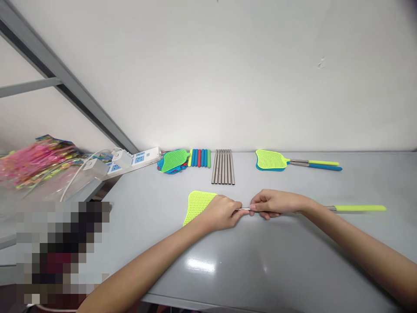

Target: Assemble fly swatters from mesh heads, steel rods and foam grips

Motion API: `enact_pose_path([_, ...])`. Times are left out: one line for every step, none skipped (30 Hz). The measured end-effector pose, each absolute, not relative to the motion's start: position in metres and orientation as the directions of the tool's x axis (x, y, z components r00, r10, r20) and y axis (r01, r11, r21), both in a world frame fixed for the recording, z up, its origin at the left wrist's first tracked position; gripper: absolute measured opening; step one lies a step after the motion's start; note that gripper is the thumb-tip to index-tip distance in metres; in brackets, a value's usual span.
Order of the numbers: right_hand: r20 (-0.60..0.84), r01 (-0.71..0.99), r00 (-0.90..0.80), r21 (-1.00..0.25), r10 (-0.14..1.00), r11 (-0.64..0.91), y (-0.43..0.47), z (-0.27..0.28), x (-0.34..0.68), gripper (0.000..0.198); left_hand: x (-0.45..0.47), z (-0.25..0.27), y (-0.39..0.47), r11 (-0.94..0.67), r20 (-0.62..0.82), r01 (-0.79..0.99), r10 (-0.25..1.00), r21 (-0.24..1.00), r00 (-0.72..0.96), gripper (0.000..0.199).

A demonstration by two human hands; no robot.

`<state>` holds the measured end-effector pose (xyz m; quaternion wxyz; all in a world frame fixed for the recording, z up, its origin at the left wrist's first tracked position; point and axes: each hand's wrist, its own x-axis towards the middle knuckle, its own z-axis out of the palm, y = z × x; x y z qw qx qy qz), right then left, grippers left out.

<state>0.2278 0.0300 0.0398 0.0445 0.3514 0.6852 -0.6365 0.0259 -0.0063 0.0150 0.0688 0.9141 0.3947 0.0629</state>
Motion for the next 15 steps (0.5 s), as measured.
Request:
enact_pose_path([-0.514, 0.547, -0.751, -0.836, 0.415, -0.044, 0.031, 0.041, 0.229, 0.033, 0.026, 0.015, -0.006, -0.68, 0.057, 0.712, 0.729, 0.178, 0.682, 0.047])
enact_pose_path([-0.522, 0.558, -0.751, -0.829, 0.404, -0.035, 0.032, 0.043, 0.231, 0.034, 0.026, 0.015, -0.006, -0.68, 0.053, 0.711, 0.728, 0.179, 0.683, 0.047])
enact_pose_path([-0.532, 0.572, -0.747, -0.82, 0.398, -0.023, 0.033, 0.045, 0.233, 0.034, 0.025, 0.014, -0.006, -0.68, 0.051, 0.711, 0.728, 0.18, 0.684, 0.047])
enact_pose_path([-0.542, 0.588, -0.74, -0.809, 0.398, -0.008, 0.034, 0.046, 0.235, 0.033, 0.025, 0.014, -0.006, -0.68, 0.051, 0.711, 0.728, 0.18, 0.684, 0.047])
enact_pose_path([-0.552, 0.607, -0.728, -0.794, 0.405, 0.009, 0.034, 0.048, 0.236, 0.034, 0.025, 0.014, -0.006, -0.681, 0.051, 0.71, 0.727, 0.182, 0.685, 0.046])
enact_pose_path([-0.558, 0.625, -0.719, -0.78, 0.415, 0.033, 0.035, 0.05, 0.238, 0.034, 0.025, 0.014, -0.005, -0.683, 0.051, 0.706, 0.725, 0.185, 0.687, 0.046])
enact_pose_path([-0.566, 0.643, -0.709, -0.764, 0.42, 0.057, 0.035, 0.052, 0.24, 0.034, 0.024, 0.014, -0.005, -0.687, 0.051, 0.702, 0.721, 0.188, 0.692, 0.046])
enact_pose_path([-0.577, 0.662, -0.699, -0.745, 0.422, 0.077, 0.036, 0.054, 0.243, 0.034, 0.024, 0.014, -0.005, -0.69, 0.05, 0.698, 0.717, 0.191, 0.695, 0.046])
enact_pose_path([-0.589, 0.679, -0.689, -0.728, 0.423, 0.092, 0.037, 0.055, 0.245, 0.033, 0.024, 0.014, -0.005, -0.692, 0.05, 0.696, 0.715, 0.193, 0.697, 0.046])
enact_pose_path([-0.603, 0.696, -0.676, -0.712, 0.424, 0.097, 0.038, 0.056, 0.248, 0.032, 0.024, 0.014, -0.005, -0.691, 0.05, 0.696, 0.716, 0.193, 0.696, 0.046])
enact_pose_path([-0.616, 0.711, -0.663, -0.697, 0.427, 0.098, 0.038, 0.057, 0.251, 0.032, 0.024, 0.015, -0.005, -0.688, 0.052, 0.7, 0.719, 0.192, 0.693, 0.046])
enact_pose_path([-0.625, 0.722, -0.65, -0.685, 0.432, 0.096, 0.04, 0.057, 0.253, 0.032, 0.024, 0.015, -0.005, -0.683, 0.056, 0.705, 0.725, 0.192, 0.687, 0.046])
enact_pose_path([-0.63, 0.731, -0.641, -0.675, 0.439, 0.098, 0.041, 0.057, 0.256, 0.032, 0.024, 0.015, -0.006, -0.677, 0.06, 0.71, 0.73, 0.192, 0.68, 0.047])
enact_pose_path([-0.63, 0.737, -0.635, -0.668, 0.447, 0.104, 0.042, 0.057, 0.258, 0.032, 0.025, 0.015, -0.006, -0.671, 0.063, 0.715, 0.736, 0.195, 0.674, 0.047])
enact_pose_path([-0.629, 0.74, -0.631, -0.663, 0.454, 0.111, 0.044, 0.057, 0.26, 0.032, 0.025, 0.015, -0.006, -0.665, 0.065, 0.72, 0.742, 0.2, 0.667, 0.047])
